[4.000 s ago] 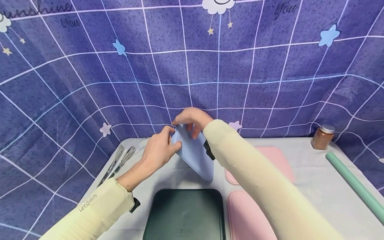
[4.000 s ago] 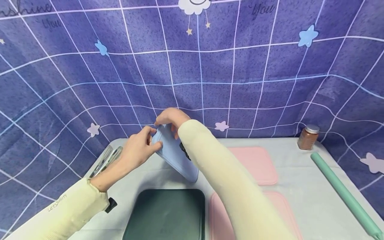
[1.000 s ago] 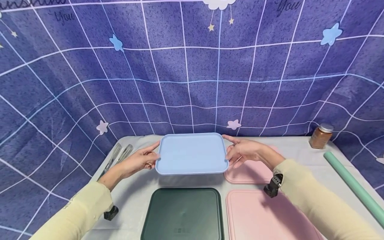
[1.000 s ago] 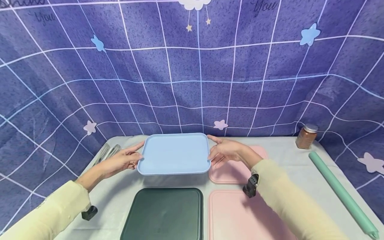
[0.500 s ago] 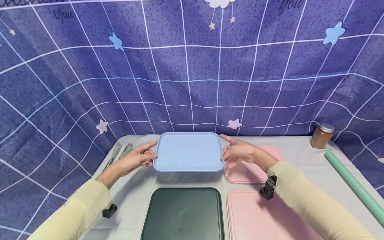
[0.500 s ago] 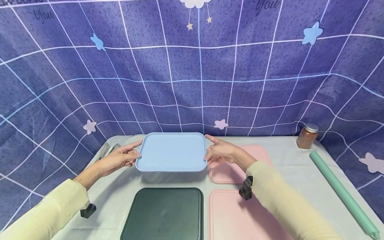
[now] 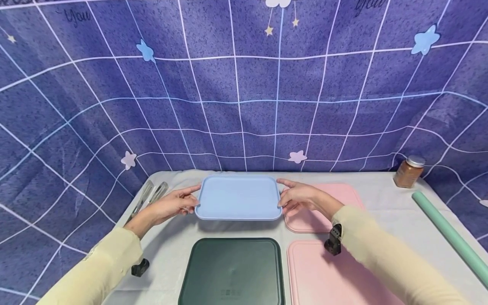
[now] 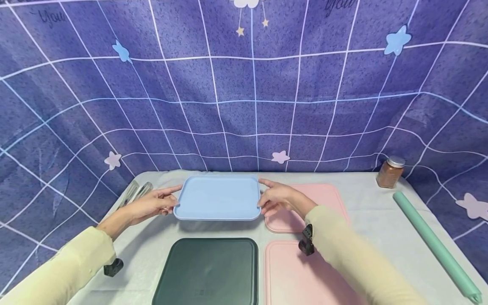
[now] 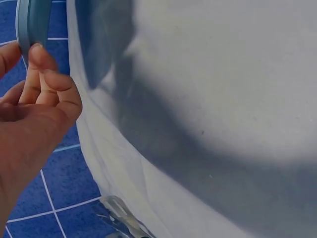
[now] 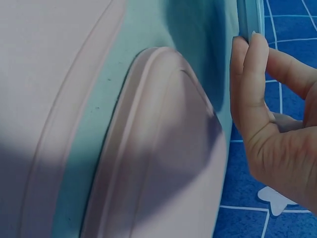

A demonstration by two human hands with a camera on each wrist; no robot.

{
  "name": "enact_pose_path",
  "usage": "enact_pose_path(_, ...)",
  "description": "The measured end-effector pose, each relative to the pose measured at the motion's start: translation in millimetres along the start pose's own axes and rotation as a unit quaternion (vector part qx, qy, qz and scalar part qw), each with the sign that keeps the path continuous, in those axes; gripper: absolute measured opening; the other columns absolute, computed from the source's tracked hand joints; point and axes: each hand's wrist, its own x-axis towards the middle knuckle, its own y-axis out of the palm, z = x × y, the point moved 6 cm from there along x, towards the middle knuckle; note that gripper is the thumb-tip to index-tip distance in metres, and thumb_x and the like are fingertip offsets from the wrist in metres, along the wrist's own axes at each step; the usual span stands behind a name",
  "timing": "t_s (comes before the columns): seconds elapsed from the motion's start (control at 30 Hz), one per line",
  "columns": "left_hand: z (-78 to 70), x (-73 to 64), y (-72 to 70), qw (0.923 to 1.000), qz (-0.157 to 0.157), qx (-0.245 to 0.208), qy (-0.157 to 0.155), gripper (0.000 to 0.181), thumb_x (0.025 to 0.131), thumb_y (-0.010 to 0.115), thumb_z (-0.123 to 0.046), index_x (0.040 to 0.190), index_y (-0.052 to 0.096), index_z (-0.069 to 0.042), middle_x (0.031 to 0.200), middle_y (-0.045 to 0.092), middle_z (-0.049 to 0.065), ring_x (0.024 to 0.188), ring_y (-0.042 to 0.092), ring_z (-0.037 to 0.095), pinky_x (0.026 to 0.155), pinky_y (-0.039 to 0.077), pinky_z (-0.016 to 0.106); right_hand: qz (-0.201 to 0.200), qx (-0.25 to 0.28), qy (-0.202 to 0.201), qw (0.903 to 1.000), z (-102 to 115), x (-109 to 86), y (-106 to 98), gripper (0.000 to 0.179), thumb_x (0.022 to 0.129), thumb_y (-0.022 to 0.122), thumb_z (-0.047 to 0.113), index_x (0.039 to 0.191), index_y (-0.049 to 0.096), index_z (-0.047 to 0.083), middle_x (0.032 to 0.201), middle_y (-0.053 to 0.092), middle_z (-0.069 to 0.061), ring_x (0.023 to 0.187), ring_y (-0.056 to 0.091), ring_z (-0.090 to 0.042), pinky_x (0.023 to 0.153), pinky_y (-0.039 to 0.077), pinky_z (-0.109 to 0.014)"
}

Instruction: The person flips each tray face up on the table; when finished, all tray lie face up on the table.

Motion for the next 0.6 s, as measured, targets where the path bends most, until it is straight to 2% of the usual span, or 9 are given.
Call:
enact_pose_path(0.17, 3.8, -1.7, 1.7, 0.9991, 0.029, 0.01, -0.029, 0.082, 0.098, 0.059, -0.014, 0.163, 0.007, -0.012, 0.071, 0.047, -0.007, 0.077, 0.056, 0.008, 0.069, 0.043, 0.024, 0.0, 0.006, 0.016, 0.9998, -5, 5.2, 6, 0.105, 0.081, 0.067, -0.007, 0.163, 0.006, 0.02, 0.12, 0.05, -0.017, 0.067, 0.067, -0.018, 0.06, 0.059, -0.03)
enact_pose_path(0.27, 6.1, -1.3, 3.2, 0.9985, 0.037, 0.017, -0.037, 0.086, 0.097, 0.059, -0.012, 0.163, 0.004, -0.011, 0.073, 0.048, -0.005, 0.076, 0.055, 0.009, 0.067, 0.043, 0.023, 0.002, 0.006, 0.024, 0.9997, -7, 6.7, 8, 0.105, 0.081, 0.066, -0.006, 0.163, 0.005, 0.019, 0.135, 0.043, -0.023, 0.067, 0.067, -0.018, 0.06, 0.058, -0.03)
enact_pose_path(0.33, 7.3, 0.1, 3.3, 0.9986, 0.031, 0.024, -0.034, 0.085, 0.096, 0.059, -0.012, 0.162, 0.006, -0.008, 0.078, 0.052, -0.003, 0.077, 0.054, 0.01, 0.067, 0.044, 0.023, -0.001, 0.001, 0.027, 0.9996, -7, 7.4, 9, 0.105, 0.082, 0.067, -0.006, 0.163, 0.005, 0.018, 0.137, 0.042, -0.024, 0.066, 0.067, -0.017, 0.059, 0.058, -0.03)
enact_pose_path(0.4, 9.6, 2.2, 2.7, 0.9988, 0.019, 0.028, -0.035, 0.083, 0.095, 0.06, -0.011, 0.162, 0.011, -0.007, 0.081, 0.055, -0.001, 0.078, 0.054, 0.011, 0.068, 0.044, 0.024, -0.005, -0.007, 0.031, 0.9995, -7, 7.8, 9, 0.104, 0.082, 0.066, -0.006, 0.163, 0.005, 0.017, 0.129, 0.049, -0.024, 0.065, 0.067, -0.017, 0.059, 0.059, -0.03)
enact_pose_path(0.5, 13.3, 5.6, 2.5, 0.9983, 0.011, 0.041, -0.039, 0.081, 0.095, 0.061, -0.013, 0.161, 0.015, -0.006, 0.08, 0.055, -0.002, 0.079, 0.055, 0.012, 0.069, 0.044, 0.025, -0.01, -0.021, 0.041, 0.9989, -8, 7.1, 10, 0.103, 0.082, 0.066, -0.006, 0.163, 0.005, 0.016, 0.103, 0.062, -0.018, 0.061, 0.066, -0.017, 0.058, 0.059, -0.03)
enact_pose_path(0.6, 17.8, 2.8, 1.3, 0.9971, 0.003, 0.055, -0.052, 0.081, 0.094, 0.062, -0.013, 0.16, 0.017, -0.005, 0.079, 0.058, -0.002, 0.077, 0.056, 0.012, 0.068, 0.045, 0.026, -0.006, -0.034, 0.05, 0.9982, -7, 9.2, 14, 0.102, 0.083, 0.064, -0.007, 0.163, 0.004, 0.014, 0.082, 0.064, -0.014, 0.059, 0.064, -0.016, 0.057, 0.059, -0.029)
